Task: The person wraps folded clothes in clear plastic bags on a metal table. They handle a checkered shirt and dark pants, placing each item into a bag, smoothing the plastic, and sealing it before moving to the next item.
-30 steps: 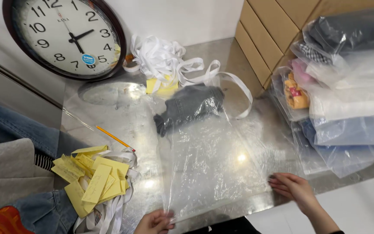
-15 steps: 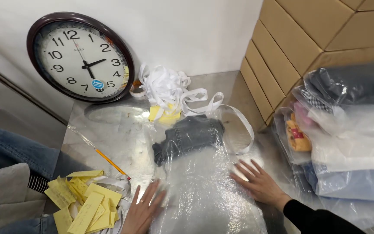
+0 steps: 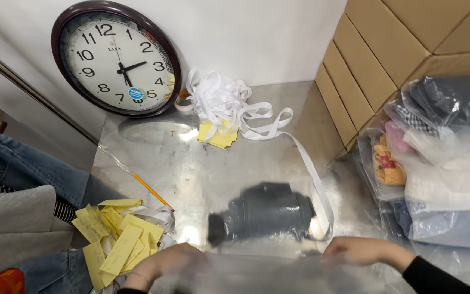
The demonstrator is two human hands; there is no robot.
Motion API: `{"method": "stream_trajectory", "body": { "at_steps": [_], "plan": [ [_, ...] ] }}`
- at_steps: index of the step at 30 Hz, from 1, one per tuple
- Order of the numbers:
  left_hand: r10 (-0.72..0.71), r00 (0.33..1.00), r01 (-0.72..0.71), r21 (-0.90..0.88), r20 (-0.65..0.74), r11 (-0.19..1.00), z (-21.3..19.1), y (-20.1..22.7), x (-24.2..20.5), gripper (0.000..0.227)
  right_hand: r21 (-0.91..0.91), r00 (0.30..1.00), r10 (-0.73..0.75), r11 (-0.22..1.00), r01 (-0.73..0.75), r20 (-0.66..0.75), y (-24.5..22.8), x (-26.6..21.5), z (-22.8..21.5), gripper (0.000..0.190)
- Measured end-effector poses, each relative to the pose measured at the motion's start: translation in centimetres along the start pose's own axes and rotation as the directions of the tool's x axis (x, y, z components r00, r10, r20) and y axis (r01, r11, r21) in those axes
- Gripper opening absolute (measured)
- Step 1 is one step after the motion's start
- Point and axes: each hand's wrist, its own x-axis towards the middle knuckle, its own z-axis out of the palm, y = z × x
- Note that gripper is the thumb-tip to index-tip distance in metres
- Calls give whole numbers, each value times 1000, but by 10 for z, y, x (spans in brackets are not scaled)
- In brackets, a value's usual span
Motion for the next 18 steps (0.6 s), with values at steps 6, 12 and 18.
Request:
{"method": "stream_trajectory", "body": {
  "at_steps": [6,12,18],
  "plan": [
    [193,965,-242,-322,-176,915,40,-51,60,47,921,934,251,357,153,-253,62,37,68,26],
    [-89,819,-101,-294,-567,950,87,-18,37,54,723,457,561,534,437,-690,33,63,121,39],
    [-208,702,1,-291,-681,957,92,4,32,51,662,219,640,748,39,-736,-11,56,107,39]
  ]
}}
